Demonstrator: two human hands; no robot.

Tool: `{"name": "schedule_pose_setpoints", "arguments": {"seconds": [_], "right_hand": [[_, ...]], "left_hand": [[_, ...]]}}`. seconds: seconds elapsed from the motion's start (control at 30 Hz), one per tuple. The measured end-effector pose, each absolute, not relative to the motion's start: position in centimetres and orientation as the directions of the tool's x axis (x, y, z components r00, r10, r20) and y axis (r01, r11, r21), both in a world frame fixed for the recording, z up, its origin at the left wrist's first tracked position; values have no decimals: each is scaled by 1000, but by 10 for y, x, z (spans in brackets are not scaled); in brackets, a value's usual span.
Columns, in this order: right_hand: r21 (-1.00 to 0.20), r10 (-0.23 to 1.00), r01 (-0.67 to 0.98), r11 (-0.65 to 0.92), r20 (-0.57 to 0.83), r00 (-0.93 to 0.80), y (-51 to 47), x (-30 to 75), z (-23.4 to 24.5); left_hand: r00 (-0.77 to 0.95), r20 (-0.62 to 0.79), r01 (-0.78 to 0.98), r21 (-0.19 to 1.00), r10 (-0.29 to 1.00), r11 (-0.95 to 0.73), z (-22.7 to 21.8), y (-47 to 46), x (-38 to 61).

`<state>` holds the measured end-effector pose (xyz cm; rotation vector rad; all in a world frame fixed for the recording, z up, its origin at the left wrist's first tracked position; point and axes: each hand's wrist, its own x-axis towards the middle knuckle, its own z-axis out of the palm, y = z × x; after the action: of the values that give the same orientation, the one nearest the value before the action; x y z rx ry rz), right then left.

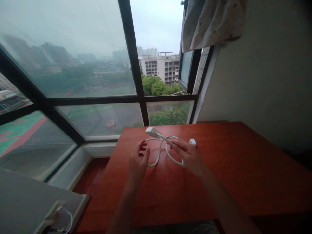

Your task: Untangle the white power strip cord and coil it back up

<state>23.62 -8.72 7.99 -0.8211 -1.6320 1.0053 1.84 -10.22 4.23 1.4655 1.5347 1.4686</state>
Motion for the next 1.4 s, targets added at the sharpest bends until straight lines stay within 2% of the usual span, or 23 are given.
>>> {"name": "schedule_pose_setpoints", "arguments": {"seconds": [0.03, 0.07, 0.13, 0.2, 0.27, 0.37, 0.47, 0.57, 0.67, 0.8, 1.0, 1.1, 1.23, 1.3, 1.4], "right_hand": [[-896, 871, 49, 441, 414, -265, -90, 234, 78], [-885, 863, 70, 459, 427, -269, -94, 232, 75], [-848, 838, 140, 511, 456, -300, -105, 226, 68], [-774, 781, 223, 593, 485, -393, -117, 218, 60], [-676, 704, 281, 681, 499, -506, -131, 210, 52], [-573, 633, 317, 756, 514, -579, -148, 202, 43], [-599, 645, 290, 746, 543, -538, -156, 209, 39], [-697, 780, 349, 626, 547, -304, -153, 230, 37], [-770, 889, 462, 440, 444, -108, -144, 247, 30], [-714, 932, 607, 349, 333, -144, -139, 243, 14], [-587, 927, 731, 348, 329, -178, -131, 227, 3], [-604, 933, 723, 335, 321, -164, -126, 226, 5], [-592, 928, 717, 368, 281, -244, -126, 222, 3], [-590, 925, 714, 378, 272, -265, -125, 221, 0], [-680, 922, 624, 384, 310, -230, -120, 222, 0]], "left_hand": [[-234, 178, 86, 983, 956, -162, 47, -106, 22], [-162, 76, -146, 984, 984, -100, 50, -109, 25], [30, -40, -490, 870, 999, 50, 56, -114, 26], [158, -72, -650, 744, 985, 158, 59, -119, 23], [164, -131, -715, 667, 978, 210, 60, -122, 19], [88, -264, -744, 624, 960, 240, 60, -127, 14], [21, -295, -753, 624, 955, 209, 58, -130, 10], [-28, -258, -772, 619, 966, 143, 55, -132, 7], [-66, -218, -781, 618, 974, 86, 53, -133, 6], [-129, -208, -762, 646, 970, 37, 53, -135, 9], [-252, -224, -688, 726, 941, -12, 51, -137, 9], [-356, -203, -636, 768, 912, -78, 48, -138, 8], [-471, -150, -542, 827, 869, -151, 43, -143, 10], [-484, -135, -514, 843, 864, -157, 39, -147, 11], [-456, -151, -498, 860, 877, -111, 31, -154, 8]]}}
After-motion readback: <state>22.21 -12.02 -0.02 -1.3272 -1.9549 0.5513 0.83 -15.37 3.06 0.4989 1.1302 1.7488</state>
